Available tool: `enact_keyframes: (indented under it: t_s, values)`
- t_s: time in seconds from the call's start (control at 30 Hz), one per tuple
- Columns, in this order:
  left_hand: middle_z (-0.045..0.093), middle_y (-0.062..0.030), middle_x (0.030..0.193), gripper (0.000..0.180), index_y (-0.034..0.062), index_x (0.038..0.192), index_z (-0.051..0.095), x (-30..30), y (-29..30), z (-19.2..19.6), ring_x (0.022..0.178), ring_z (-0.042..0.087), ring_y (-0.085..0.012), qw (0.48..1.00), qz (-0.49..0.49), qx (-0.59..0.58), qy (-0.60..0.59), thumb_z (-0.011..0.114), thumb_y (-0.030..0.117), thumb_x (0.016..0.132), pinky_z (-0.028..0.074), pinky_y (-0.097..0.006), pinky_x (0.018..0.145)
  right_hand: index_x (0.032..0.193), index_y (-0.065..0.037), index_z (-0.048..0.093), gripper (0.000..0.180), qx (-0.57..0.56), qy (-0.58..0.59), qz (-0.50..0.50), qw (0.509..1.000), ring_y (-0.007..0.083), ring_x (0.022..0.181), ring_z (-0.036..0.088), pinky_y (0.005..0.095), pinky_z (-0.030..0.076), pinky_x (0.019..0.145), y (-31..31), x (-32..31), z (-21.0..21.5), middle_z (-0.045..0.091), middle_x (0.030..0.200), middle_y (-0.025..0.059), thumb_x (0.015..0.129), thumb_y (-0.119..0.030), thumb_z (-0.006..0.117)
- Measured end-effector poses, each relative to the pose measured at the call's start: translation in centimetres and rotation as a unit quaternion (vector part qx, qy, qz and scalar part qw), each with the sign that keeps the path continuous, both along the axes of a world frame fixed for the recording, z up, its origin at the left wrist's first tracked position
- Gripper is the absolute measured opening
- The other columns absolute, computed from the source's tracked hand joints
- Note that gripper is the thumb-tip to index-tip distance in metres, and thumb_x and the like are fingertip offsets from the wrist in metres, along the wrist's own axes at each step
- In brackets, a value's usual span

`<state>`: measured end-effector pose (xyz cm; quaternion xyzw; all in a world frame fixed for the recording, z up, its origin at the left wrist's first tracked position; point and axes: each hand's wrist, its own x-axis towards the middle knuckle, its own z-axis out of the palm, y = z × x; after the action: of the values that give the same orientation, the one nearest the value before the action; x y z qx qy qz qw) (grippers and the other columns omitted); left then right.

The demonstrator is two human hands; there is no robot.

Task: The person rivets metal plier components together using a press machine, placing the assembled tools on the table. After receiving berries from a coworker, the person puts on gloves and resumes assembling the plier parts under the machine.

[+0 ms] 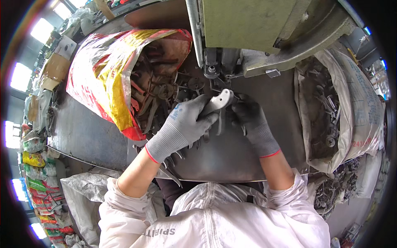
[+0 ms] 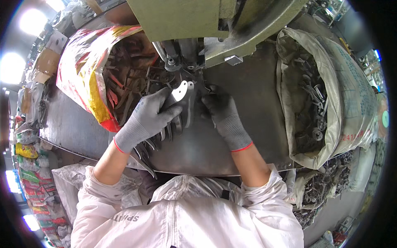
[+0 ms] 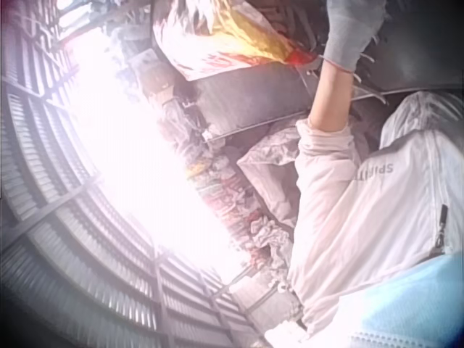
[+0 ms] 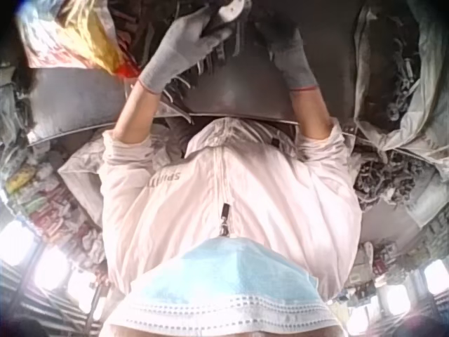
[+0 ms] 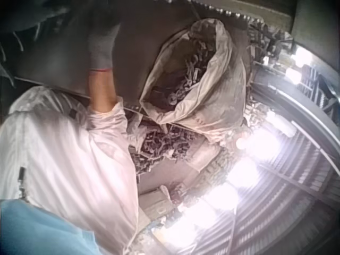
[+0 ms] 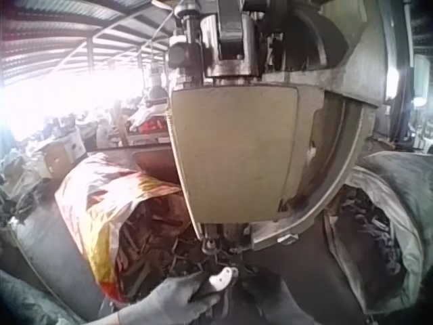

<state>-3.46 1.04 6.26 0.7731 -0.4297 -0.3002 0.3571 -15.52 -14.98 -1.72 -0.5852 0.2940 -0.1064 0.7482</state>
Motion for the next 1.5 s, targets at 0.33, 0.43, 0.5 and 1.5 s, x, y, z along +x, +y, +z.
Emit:
enact_keyframes:
  t_s: [0.33, 0.43, 0.5, 1.5]
  values:
    - [0.056, -0.011, 0.101, 0.034, 0.0086, 0.104, 0.048, -0.7, -1.3, -3.9, 0.08, 0.062, -0.0276, 0.927, -0.024, 0.029, -0.373, 0.06, 0.013, 0.072, 0.052, -0.037, 0.064, 0.103, 0.001, 0.053, 0.024, -0.402, -0.138, 0.001, 0.905, 0.0252, 0.087, 0.06, 0.0358, 0.048, 0.075, -3.3, 5.4, -1.6, 0.061, 0.097, 0.0117, 0.079, -0.002, 0.059]
    - [0.057, -0.0099, 0.098, 0.043, 0.0101, 0.109, 0.049, -0.9, -1.8, -4.2, 0.086, 0.06, -0.0277, 0.922, -0.018, 0.042, -0.384, 0.061, 0.012, 0.069, 0.05, -0.038, 0.069, 0.097, -0.001, 0.057, 0.024, -0.557, -0.026, 0.017, 0.83, 0.0208, 0.088, 0.06, 0.0364, 0.047, 0.074, -7.0, 8.5, -2.9, 0.06, 0.1, 0.0166, 0.083, -0.02, 0.056]
    - [0.057, -0.0102, 0.099, 0.046, 0.0101, 0.11, 0.049, -0.2, -1.8, -4.2, 0.085, 0.06, -0.0286, 0.925, -0.035, 0.049, -0.375, 0.062, 0.012, 0.067, 0.05, -0.039, 0.069, 0.101, -0.001, 0.058, 0.031, -0.577, -0.005, 0.015, 0.817, 0.028, 0.082, 0.06, 0.0397, 0.046, 0.072, -7.8, 9.5, -2.1, 0.062, 0.097, 0.017, 0.082, -0.026, 0.056]
    - [0.061, -0.0152, 0.091, 0.035, 0.0062, 0.1, 0.058, 1.6, 0.5, -9.6, 0.08, 0.059, -0.036, 0.878, 0.058, -0.137, -0.456, 0.062, 0.007, 0.065, 0.046, -0.044, 0.069, 0.097, 0.0, 0.06, 0.021, -0.646, -0.009, -0.284, 0.709, 0.0376, 0.088, 0.06, 0.0404, 0.049, 0.076, -24.8, -2.5, 10.4, 0.064, 0.089, 0.0199, 0.083, -0.016, 0.055]
